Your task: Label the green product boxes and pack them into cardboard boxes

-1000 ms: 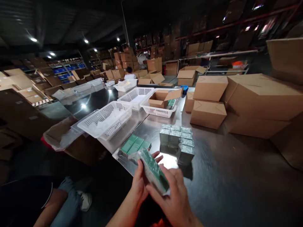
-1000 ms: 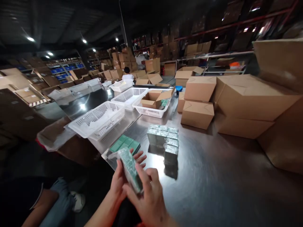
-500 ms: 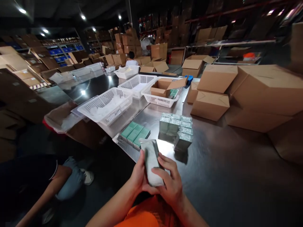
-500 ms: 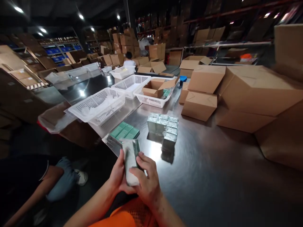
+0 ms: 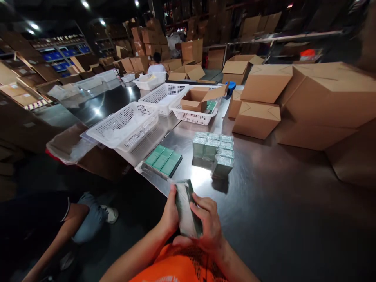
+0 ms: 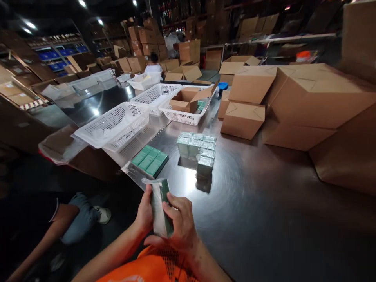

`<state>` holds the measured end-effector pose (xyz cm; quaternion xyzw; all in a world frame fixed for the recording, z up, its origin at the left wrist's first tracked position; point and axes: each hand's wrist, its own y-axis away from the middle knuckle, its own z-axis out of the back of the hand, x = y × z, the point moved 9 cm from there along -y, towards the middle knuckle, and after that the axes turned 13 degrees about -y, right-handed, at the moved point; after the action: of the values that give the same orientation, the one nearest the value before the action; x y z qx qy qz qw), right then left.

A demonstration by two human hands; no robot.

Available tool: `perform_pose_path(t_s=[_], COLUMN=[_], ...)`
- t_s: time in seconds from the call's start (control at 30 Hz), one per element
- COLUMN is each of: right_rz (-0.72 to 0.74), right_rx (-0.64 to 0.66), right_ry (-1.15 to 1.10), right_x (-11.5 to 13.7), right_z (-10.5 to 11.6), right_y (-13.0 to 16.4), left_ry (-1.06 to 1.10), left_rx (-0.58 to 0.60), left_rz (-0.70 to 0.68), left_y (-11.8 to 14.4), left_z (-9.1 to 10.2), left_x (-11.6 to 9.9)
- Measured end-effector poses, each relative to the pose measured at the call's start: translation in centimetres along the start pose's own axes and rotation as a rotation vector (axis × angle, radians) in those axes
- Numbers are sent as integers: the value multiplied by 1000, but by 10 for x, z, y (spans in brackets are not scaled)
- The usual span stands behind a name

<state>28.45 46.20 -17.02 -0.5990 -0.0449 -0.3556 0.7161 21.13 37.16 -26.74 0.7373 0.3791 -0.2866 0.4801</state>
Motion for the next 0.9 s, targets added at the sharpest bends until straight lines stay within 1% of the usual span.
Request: perform_pose_path(t_s=[0.03, 0.07, 0.1, 0.17, 0.2, 0.27, 0.33, 0.37, 0.43, 0.47, 0.5, 0.57, 0.63, 0.67, 0.7, 0.73, 0.8, 0.83, 0.9], right_rz=[-10, -30, -67, -176, -226, -301, -362, -389, -438, -451, -455, -452, -437, -431, -428, -430, -444, -454, -494], right_rx=[-11, -12, -6, 3, 5, 41, 123, 157, 178, 173, 164, 140, 128, 137, 155, 172, 187, 170, 105], right_ry=[-23, -71, -136, -239, -244, -166, -101, -95, -93, -86, -74, -50, -10, 24, 61, 100, 153, 163, 158], right_x=[-1, -2, -4, -10, -13, -18, -26, -30, -41, -45, -48, -51, -49, -47, -46, -46, -49, -52, -61], right_z=[3, 7, 12, 24, 30, 40, 41, 39, 35, 33, 31, 28, 25, 23, 20, 18, 16, 17, 24], right_y=[0, -1, -5, -17, -24, -39, -50, -52, -52, -51, -49, -47, -48, -50, -52, -53, -55, -55, -52], left_ry=[-55, -129, -201, -375, -475, -646, -760, -773, -786, -791, -797, -832, -924, -996, -1073, -1146, -1257, -1293, -1330], left_rx=[11, 9, -3, -20, -9, 57, 143, 185, 248, 259, 243, 134, -13, -53, -55, -27, 65, 103, 123], left_rz=[-31, -92, -167, -362, -460, -596, -674, -678, -674, -682, -708, -823, -1000, -1089, -1166, -1237, -1349, -1390, -1478], left_y=[-1, -1, -1, 2, 3, 0, -7, -13, -22, -25, -25, -16, 3, 13, 23, 31, 43, 47, 54], left_z=[1, 3, 7, 12, 12, 5, -6, -10, -16, -17, -16, -10, -4, -5, -9, -14, -23, -26, -28], left_x=[-3, -10, -19, -43, -54, -69, -73, -71, -63, -60, -59, -65, -79, -86, -90, -93, -95, -96, -100])
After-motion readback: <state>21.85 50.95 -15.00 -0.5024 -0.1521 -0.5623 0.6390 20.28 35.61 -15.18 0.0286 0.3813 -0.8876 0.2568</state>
